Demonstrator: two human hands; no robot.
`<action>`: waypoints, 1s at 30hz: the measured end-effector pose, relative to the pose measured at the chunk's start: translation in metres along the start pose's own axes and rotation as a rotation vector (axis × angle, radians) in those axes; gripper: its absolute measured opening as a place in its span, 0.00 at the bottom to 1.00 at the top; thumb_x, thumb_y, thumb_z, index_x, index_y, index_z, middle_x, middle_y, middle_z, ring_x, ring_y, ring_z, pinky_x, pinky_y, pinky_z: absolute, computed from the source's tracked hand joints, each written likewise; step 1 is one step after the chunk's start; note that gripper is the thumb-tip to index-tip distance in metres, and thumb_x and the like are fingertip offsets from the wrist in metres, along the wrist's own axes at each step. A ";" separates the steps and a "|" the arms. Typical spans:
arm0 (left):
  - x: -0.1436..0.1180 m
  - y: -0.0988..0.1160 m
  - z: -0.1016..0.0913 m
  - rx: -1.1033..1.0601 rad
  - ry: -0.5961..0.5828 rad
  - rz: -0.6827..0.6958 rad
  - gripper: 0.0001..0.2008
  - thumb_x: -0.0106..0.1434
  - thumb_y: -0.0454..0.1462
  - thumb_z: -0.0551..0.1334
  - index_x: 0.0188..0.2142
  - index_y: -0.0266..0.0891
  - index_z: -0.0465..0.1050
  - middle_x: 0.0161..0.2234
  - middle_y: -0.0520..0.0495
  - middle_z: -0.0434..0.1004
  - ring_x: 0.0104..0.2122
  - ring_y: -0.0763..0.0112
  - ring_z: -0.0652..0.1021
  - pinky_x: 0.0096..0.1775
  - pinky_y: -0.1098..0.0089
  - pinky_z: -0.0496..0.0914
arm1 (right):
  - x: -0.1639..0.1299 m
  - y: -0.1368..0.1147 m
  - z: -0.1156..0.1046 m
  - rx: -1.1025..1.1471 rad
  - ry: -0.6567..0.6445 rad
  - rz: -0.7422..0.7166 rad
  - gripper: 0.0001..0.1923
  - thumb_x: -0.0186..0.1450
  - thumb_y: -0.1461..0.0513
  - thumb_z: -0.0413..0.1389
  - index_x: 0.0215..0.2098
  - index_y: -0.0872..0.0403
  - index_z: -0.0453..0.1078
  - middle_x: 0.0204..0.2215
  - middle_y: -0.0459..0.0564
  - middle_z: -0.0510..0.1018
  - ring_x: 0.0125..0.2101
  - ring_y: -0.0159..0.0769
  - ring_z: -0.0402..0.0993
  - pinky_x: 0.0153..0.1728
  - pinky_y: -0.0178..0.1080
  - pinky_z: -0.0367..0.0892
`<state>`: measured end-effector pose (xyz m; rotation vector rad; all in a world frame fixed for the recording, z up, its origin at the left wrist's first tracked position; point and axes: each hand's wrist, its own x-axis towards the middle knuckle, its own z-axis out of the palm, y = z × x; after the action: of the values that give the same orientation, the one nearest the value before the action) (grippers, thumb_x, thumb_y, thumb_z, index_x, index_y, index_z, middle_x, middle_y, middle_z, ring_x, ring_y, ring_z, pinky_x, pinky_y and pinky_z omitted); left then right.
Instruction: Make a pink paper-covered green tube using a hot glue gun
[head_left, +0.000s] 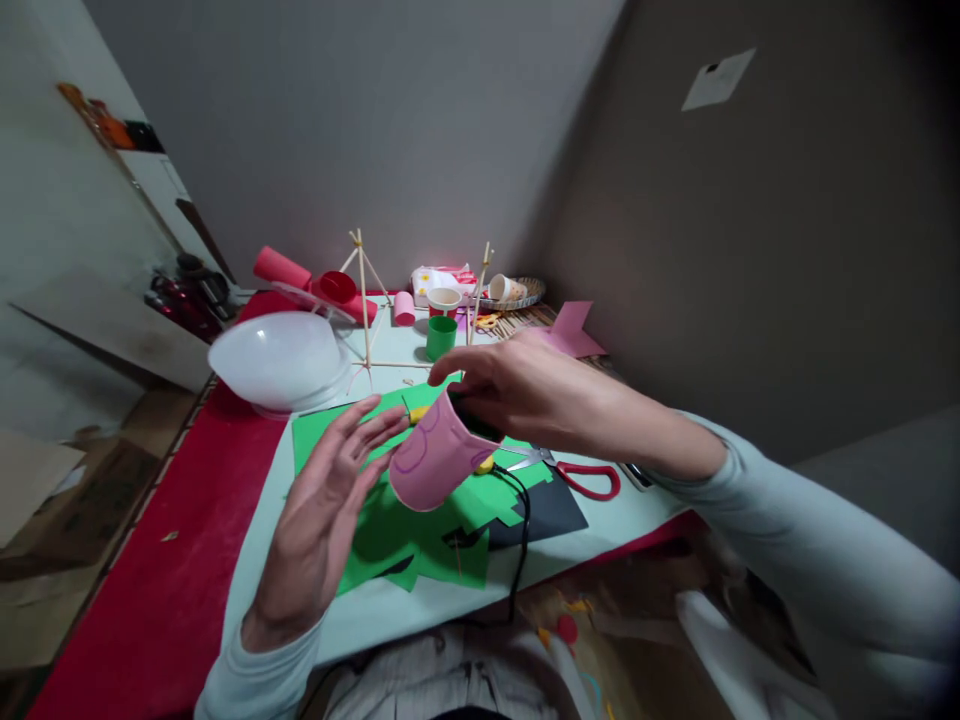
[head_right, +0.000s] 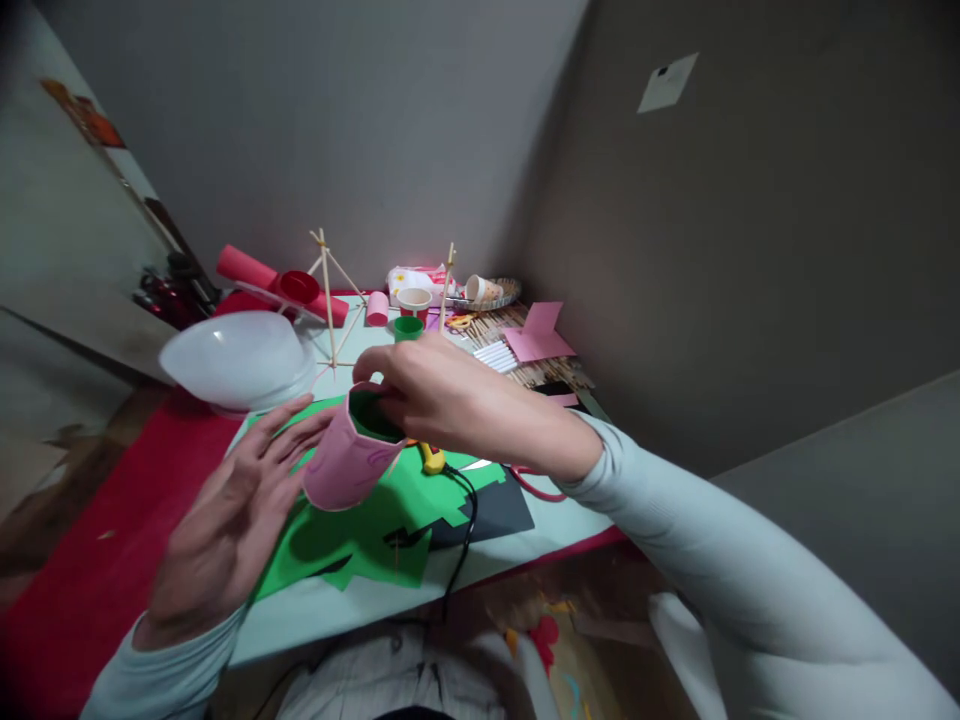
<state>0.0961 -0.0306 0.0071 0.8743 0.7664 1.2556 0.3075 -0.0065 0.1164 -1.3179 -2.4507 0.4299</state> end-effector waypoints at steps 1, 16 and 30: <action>-0.002 0.001 0.001 0.027 -0.047 0.013 0.39 0.53 0.51 0.77 0.62 0.43 0.75 0.60 0.37 0.78 0.64 0.50 0.74 0.55 0.68 0.74 | 0.001 -0.002 0.001 -0.032 -0.034 -0.017 0.14 0.69 0.68 0.53 0.50 0.56 0.76 0.24 0.43 0.76 0.20 0.28 0.64 0.24 0.35 0.54; -0.001 0.000 -0.012 -0.197 -0.632 -0.262 0.26 0.61 0.54 0.71 0.44 0.33 0.78 0.36 0.41 0.81 0.28 0.64 0.83 0.21 0.74 0.78 | 0.003 0.018 -0.012 0.440 0.035 -0.326 0.14 0.75 0.59 0.58 0.53 0.59 0.76 0.47 0.53 0.82 0.45 0.35 0.77 0.42 0.35 0.69; 0.000 -0.012 -0.027 -0.057 -0.319 -0.292 0.34 0.62 0.56 0.69 0.62 0.45 0.67 0.46 0.40 0.81 0.29 0.67 0.80 0.23 0.72 0.77 | -0.006 0.030 0.017 0.362 0.008 -0.411 0.07 0.73 0.62 0.61 0.42 0.59 0.77 0.35 0.49 0.81 0.34 0.30 0.75 0.37 0.32 0.67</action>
<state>0.0783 -0.0277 -0.0162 0.8560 0.5750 0.8510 0.3258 0.0023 0.0877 -0.6507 -2.4034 0.7105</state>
